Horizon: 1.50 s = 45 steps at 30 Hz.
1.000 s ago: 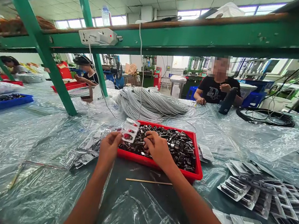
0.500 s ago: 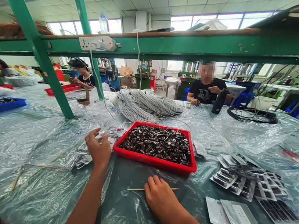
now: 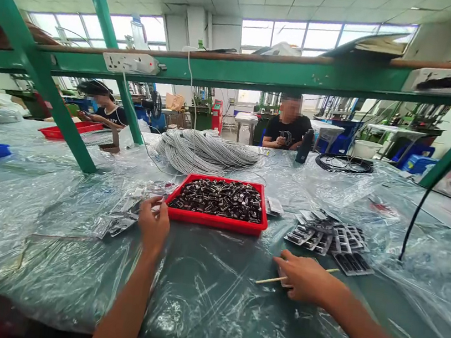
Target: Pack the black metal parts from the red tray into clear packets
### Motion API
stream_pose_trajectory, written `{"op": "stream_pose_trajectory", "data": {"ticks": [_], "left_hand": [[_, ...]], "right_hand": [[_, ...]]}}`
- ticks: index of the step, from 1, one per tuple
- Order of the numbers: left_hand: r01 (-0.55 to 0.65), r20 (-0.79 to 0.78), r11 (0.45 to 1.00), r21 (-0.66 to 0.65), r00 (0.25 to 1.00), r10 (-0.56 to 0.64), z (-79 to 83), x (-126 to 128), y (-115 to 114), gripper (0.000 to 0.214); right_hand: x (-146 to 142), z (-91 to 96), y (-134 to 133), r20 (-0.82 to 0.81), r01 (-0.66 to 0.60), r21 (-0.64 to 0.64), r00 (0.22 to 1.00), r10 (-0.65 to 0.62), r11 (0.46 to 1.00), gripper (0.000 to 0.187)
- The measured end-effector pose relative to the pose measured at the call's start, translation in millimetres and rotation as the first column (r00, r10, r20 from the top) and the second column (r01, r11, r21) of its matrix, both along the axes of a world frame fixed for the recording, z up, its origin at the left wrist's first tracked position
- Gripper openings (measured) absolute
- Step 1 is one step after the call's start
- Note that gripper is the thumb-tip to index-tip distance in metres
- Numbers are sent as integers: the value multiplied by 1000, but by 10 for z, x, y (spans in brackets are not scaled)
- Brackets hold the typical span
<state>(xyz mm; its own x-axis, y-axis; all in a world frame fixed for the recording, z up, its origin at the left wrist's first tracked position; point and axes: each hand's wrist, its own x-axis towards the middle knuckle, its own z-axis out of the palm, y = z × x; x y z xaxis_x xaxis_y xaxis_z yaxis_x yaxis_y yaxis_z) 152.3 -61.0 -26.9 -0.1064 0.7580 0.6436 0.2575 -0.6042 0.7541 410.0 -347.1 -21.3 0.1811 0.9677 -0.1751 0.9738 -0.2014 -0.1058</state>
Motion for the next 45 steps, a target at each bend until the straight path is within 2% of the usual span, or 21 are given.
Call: {"op": "stream_pose_trajectory", "data": {"ticks": [3,7,10,11,13,14,15,17,18,19,20,22,25,28,32,35,38,42,43,45], "left_hand": [[78,-71,997,4,994,-78,-132,-225,-500,18],[133,-165,986,-100,975,-149,-349,-475,-1070,16],[155,-252,979,-134,950,-185,-446,-632,-1221,18],[158,-288,976,-148,937,-196,-459,-681,-1227,19],[182,-368,965,-187,898,-241,-463,-755,-1203,22],[204,-415,956,-213,867,-277,-455,-772,-1183,28],[230,-465,943,-241,825,-320,-443,-772,-1163,37],[283,-564,912,-296,719,-406,-412,-728,-1128,55],[303,-604,899,-317,667,-437,-397,-690,-1114,58],[315,-634,889,-332,623,-457,-385,-648,-1101,58],[316,-655,886,-340,596,-464,-379,-607,-1090,54],[287,-672,893,-347,588,-450,-388,-542,-1072,46],[217,-667,910,-354,623,-409,-445,-506,-1057,43],[230,-635,906,-355,652,-415,-497,-525,-1052,43],[278,-568,878,-388,679,-466,-483,-551,-1050,37],[300,-462,847,-440,733,-499,-440,-543,-1046,53],[314,-381,838,-447,781,-496,-434,-525,-1044,74],[264,-440,863,-430,774,-456,-498,-510,-1055,71],[256,-474,874,-414,759,-447,-516,-509,-1061,69],[246,-553,895,-372,716,-426,-538,-509,-1076,65]], "right_hand": [[-218,84,117,-34,-38,-21,999,37,999,58],[-699,210,500,-211,-251,120,939,272,961,64],[-1071,259,868,-288,-345,216,871,397,913,74],[-1161,270,984,-315,-343,285,848,426,895,71],[-1278,286,1191,-435,-215,491,779,451,844,43],[-1311,287,1283,-544,-84,568,708,451,819,25],[-1337,280,1369,-676,65,589,587,446,806,26],[-1391,234,1521,-887,282,457,216,408,844,49],[-1428,193,1588,-928,318,360,24,372,877,55],[-1473,140,1645,-932,315,282,-133,336,906,58],[-1528,78,1693,-921,301,230,-240,307,925,60],[-1653,-62,1757,-900,288,187,-333,282,939,61],[-1833,-251,1777,-888,331,207,-331,318,921,59],[-1939,-356,1764,-877,431,242,-286,386,869,55],[-1986,-383,1791,-903,460,251,-206,377,852,50],[-2021,-376,1829,-921,458,269,-135,365,847,49],[-2060,-362,1797,-942,422,269,-71,327,866,46],[-2017,-308,1596,-966,318,232,-34,256,919,44],[-1976,-288,1549,-972,288,208,-49,231,935,44],[-1862,-247,1508,-973,260,149,-133,188,954,45]]}}
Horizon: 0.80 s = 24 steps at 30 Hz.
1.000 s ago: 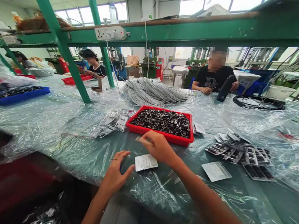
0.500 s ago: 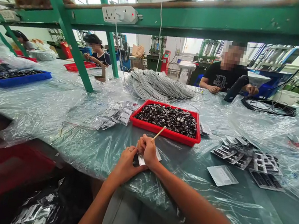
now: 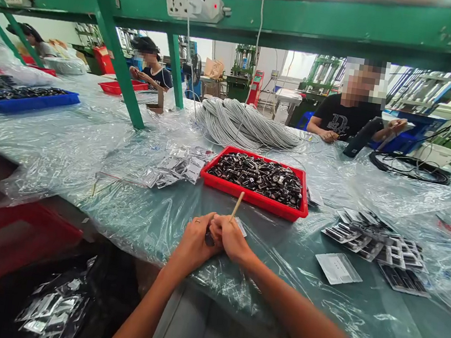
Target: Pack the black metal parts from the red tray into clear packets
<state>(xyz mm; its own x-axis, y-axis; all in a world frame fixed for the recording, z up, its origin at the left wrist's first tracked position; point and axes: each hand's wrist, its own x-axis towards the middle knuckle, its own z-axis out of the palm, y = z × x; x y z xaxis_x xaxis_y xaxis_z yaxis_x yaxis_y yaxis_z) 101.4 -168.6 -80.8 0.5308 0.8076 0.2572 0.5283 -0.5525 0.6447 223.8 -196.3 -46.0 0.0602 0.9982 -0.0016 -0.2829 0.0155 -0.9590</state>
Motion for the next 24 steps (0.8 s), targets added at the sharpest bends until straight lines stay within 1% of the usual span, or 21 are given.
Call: {"op": "stream_pose_trajectory", "data": {"ticks": [2,4,7,10,13,15,18,20,22,24], "left_hand": [[28,-76,998,60,997,-24,2,-4,-14,61],[46,-134,995,90,990,-34,23,-11,-23,56],[65,-159,993,100,986,-49,61,-22,-26,49],[79,-146,992,99,987,-65,76,-31,-26,43],[64,-126,991,119,991,-49,73,-31,-32,37],[49,-126,990,134,992,-32,70,-25,-37,36],[36,-134,989,144,991,-16,65,-11,-37,39],[19,-134,989,147,991,1,56,-6,-31,41],[18,-131,989,148,991,2,42,-11,-21,42],[33,-128,989,144,992,-14,27,-24,-13,45]], "right_hand": [[128,32,48,-113,24,-9,993,-25,1000,45],[225,41,163,-170,80,6,982,-78,997,45],[247,5,353,-164,114,24,980,-109,993,45],[156,-44,450,-156,141,52,979,-131,989,45],[74,-69,383,-136,144,76,982,-133,987,45],[71,-80,244,-119,132,77,985,-122,988,46],[144,-92,-16,-101,87,32,991,-83,996,46],[209,-85,-124,-117,71,9,991,-70,997,45],[249,-56,-119,-146,88,32,986,-82,996,45],[247,-15,-12,-147,110,74,984,-98,991,45]]}}
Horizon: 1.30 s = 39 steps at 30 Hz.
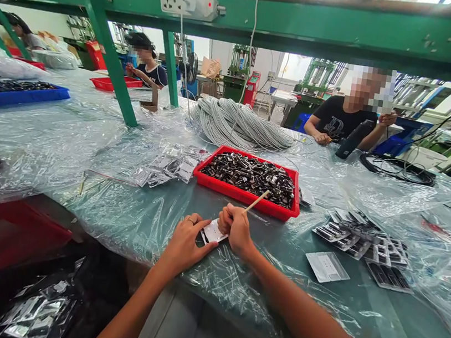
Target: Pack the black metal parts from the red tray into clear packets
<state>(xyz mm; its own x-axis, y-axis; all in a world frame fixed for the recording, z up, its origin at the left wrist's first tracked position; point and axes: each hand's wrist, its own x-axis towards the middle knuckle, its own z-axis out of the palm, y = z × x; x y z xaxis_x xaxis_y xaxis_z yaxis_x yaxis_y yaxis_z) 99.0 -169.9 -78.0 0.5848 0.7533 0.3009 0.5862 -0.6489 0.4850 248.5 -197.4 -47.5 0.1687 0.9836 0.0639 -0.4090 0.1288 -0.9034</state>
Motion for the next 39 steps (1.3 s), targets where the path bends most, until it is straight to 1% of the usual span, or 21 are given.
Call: {"op": "stream_pose_trajectory", "data": {"ticks": [3,5,10,14,17,20,22,24,27,30,32,35,39], "left_hand": [[16,6,1000,-7,1000,-16,-10,-23,3,47],[16,13,1000,-12,1000,-16,-7,-34,1,46],[35,23,999,-26,999,-34,25,-41,-2,39],[24,2,999,-38,1000,-24,75,-27,-22,29],[-4,-30,998,-65,1000,2,111,-7,-52,23],[-12,-32,998,-67,999,10,117,7,-76,28],[-6,-32,998,-58,999,4,106,10,-82,35],[-1,-39,998,-55,999,-1,92,11,-82,42],[-11,-49,998,-59,999,8,76,9,-76,46],[-7,-43,998,-57,999,5,70,1,-68,46],[1,-36,998,-58,999,-3,68,-6,-62,47],[-4,-32,998,-65,999,2,65,-10,-55,47],[-10,-23,998,-70,1000,9,64,-4,-57,46]], "right_hand": [[-73,35,226,50,6,24,999,-8,1000,44],[-136,21,337,64,7,23,998,-8,1000,44],[-208,-67,427,88,27,27,996,-29,999,44],[-218,-98,370,116,15,-3,993,-15,1000,45],[-214,-93,226,138,-7,-48,990,13,999,43],[-131,-60,76,148,-73,-102,985,88,992,40],[-21,-28,50,127,-102,-120,985,117,988,40],[100,-2,105,85,-72,-105,993,81,992,41],[213,0,275,38,5,-65,999,-2,998,43],[197,-46,417,31,35,-48,999,-33,998,44],[143,-86,452,36,45,-44,998,-43,998,43],[67,-138,385,64,39,-56,997,-35,998,43],[68,-134,121,108,4,-100,994,7,995,43]]}}
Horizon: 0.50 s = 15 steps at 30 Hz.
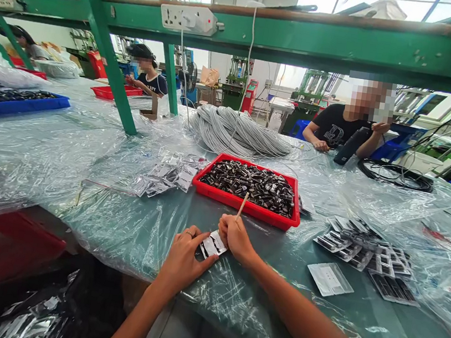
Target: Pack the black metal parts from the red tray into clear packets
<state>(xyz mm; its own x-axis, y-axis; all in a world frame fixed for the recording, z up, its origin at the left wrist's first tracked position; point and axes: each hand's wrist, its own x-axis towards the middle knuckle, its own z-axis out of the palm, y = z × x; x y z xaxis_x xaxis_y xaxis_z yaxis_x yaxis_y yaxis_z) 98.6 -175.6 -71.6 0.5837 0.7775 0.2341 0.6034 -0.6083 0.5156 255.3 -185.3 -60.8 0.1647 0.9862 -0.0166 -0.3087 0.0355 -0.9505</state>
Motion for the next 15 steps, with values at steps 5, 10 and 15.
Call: {"op": "stream_pose_trajectory", "data": {"ticks": [5,10,15], "left_hand": [[46,44,998,-35,998,-45,18,-42,-6,46],[3,196,990,-144,980,26,16,-103,23,46],[63,380,990,-130,925,-8,95,75,179,49]], "right_hand": [[315,161,-323,112,39,-70,993,-31,997,42],[721,164,-580,842,120,-96,539,16,988,20],[623,209,-459,856,100,189,470,-213,977,32]]}}
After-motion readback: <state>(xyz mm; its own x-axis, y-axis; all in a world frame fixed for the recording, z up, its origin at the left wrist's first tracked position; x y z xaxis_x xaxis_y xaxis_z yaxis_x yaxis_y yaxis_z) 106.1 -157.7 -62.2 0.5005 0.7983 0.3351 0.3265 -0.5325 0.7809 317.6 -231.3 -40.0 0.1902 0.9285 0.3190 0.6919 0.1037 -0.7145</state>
